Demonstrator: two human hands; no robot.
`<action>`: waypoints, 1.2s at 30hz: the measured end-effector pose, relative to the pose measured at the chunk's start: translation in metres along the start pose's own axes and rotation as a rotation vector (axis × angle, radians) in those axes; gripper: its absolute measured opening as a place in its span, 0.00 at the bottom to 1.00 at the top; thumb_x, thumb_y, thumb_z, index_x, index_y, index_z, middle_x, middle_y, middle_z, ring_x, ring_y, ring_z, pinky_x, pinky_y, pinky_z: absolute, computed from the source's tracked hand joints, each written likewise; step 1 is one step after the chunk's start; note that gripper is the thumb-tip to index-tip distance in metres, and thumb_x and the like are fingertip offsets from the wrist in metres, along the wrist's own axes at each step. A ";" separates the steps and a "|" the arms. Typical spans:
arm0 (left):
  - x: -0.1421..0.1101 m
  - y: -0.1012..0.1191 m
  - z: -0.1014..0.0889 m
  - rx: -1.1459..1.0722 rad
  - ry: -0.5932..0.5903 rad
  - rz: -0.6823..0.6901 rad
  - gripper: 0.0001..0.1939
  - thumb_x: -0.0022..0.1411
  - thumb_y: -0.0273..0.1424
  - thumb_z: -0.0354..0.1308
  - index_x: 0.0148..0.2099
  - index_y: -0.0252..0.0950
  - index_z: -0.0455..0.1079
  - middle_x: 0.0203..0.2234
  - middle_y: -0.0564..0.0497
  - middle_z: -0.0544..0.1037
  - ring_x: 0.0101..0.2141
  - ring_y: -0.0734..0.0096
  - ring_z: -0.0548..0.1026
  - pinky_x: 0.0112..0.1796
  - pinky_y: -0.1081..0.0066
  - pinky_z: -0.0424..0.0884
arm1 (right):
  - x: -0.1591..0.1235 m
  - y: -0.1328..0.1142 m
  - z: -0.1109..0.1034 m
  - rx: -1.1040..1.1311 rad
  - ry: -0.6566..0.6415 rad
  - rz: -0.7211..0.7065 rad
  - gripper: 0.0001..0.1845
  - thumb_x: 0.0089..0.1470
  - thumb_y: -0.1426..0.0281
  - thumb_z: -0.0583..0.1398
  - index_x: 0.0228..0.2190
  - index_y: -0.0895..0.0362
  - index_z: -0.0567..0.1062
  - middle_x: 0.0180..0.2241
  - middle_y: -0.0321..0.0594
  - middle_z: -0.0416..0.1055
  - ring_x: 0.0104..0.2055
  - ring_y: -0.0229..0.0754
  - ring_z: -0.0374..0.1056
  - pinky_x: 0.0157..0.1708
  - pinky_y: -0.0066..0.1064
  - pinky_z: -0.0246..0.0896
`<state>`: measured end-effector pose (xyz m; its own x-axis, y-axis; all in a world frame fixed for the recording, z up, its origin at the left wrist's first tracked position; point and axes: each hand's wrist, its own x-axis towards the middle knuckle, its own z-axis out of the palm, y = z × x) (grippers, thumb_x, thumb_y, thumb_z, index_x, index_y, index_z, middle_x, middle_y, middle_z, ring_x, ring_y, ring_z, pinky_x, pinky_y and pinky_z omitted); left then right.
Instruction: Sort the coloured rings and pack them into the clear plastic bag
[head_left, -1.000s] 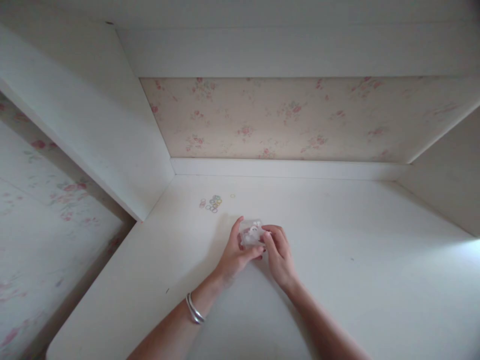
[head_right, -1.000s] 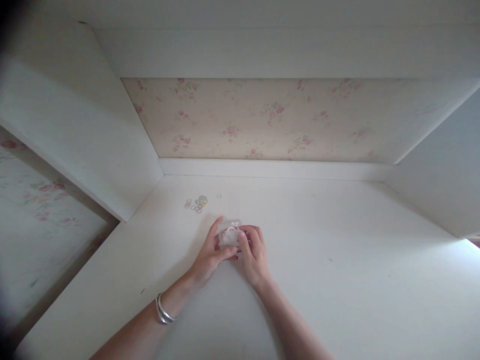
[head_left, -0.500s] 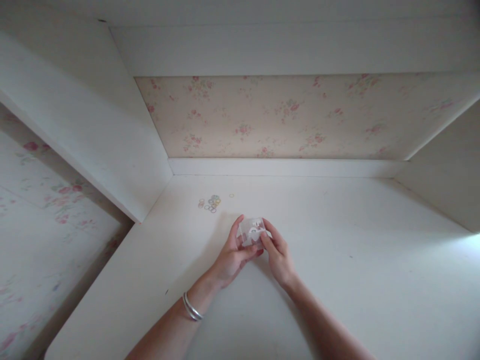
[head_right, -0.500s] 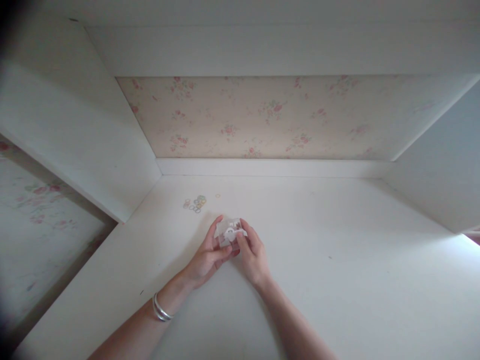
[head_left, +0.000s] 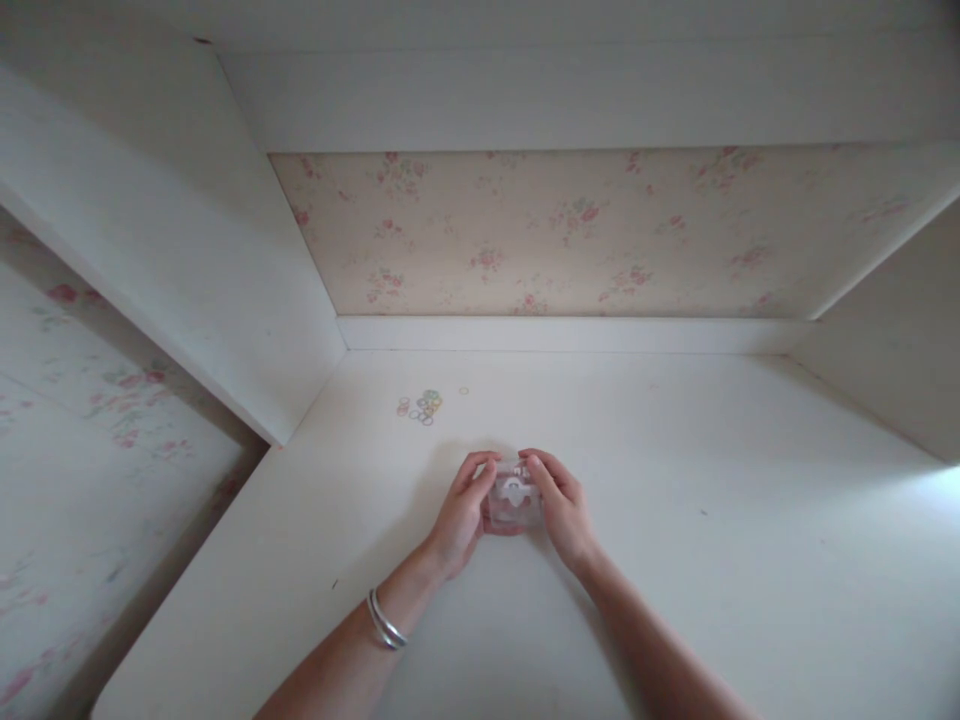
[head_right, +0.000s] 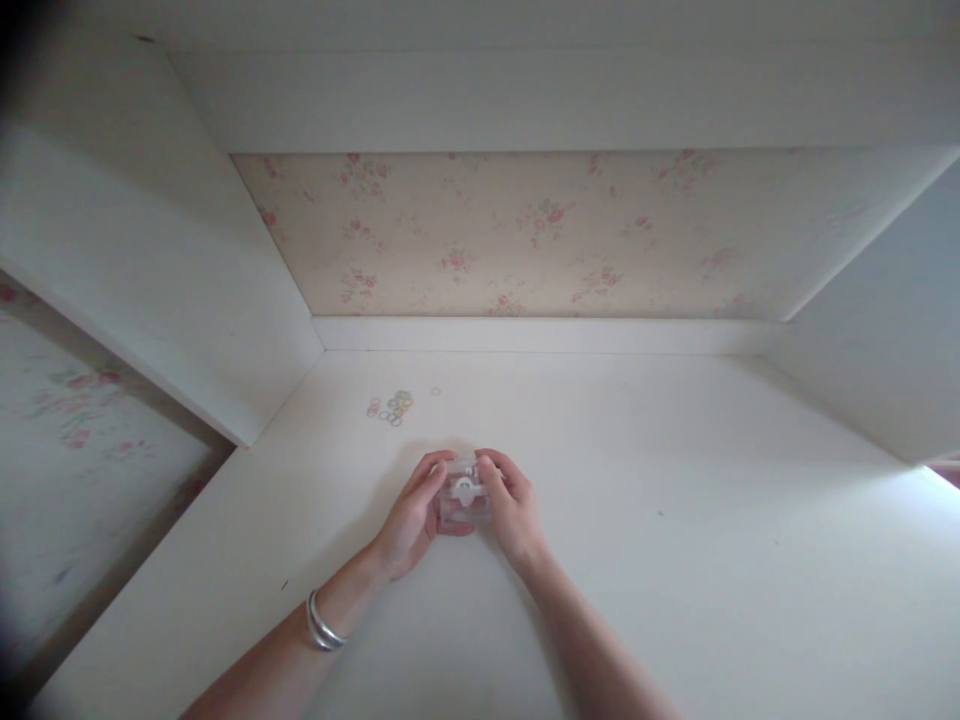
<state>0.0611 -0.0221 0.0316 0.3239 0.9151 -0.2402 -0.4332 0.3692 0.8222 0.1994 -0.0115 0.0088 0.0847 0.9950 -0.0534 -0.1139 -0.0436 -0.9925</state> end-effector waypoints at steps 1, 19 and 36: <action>0.001 -0.001 -0.001 0.013 0.008 -0.002 0.18 0.59 0.45 0.53 0.49 0.43 0.60 0.42 0.48 0.74 0.35 0.62 0.77 0.27 0.68 0.74 | 0.000 0.001 0.000 -0.015 0.001 -0.017 0.22 0.52 0.53 0.57 0.39 0.58 0.73 0.30 0.38 0.71 0.29 0.38 0.65 0.27 0.27 0.60; 0.007 -0.007 -0.003 0.349 0.051 0.043 0.23 0.55 0.46 0.58 0.45 0.32 0.69 0.36 0.43 0.75 0.31 0.66 0.75 0.26 0.70 0.73 | 0.010 -0.002 -0.006 0.047 0.191 0.024 0.29 0.51 0.48 0.55 0.46 0.56 0.72 0.35 0.39 0.73 0.32 0.40 0.68 0.29 0.29 0.63; 0.013 -0.007 -0.010 0.299 0.083 0.063 0.23 0.56 0.48 0.55 0.44 0.32 0.69 0.40 0.43 0.76 0.26 0.73 0.74 0.28 0.72 0.71 | 0.008 0.007 -0.002 -0.003 -0.025 0.013 0.31 0.52 0.50 0.55 0.52 0.55 0.67 0.27 0.36 0.70 0.24 0.36 0.64 0.25 0.29 0.63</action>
<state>0.0602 -0.0108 0.0173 0.2296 0.9492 -0.2151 -0.1796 0.2585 0.9492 0.2017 -0.0045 0.0013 0.0580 0.9963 -0.0638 -0.1123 -0.0570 -0.9920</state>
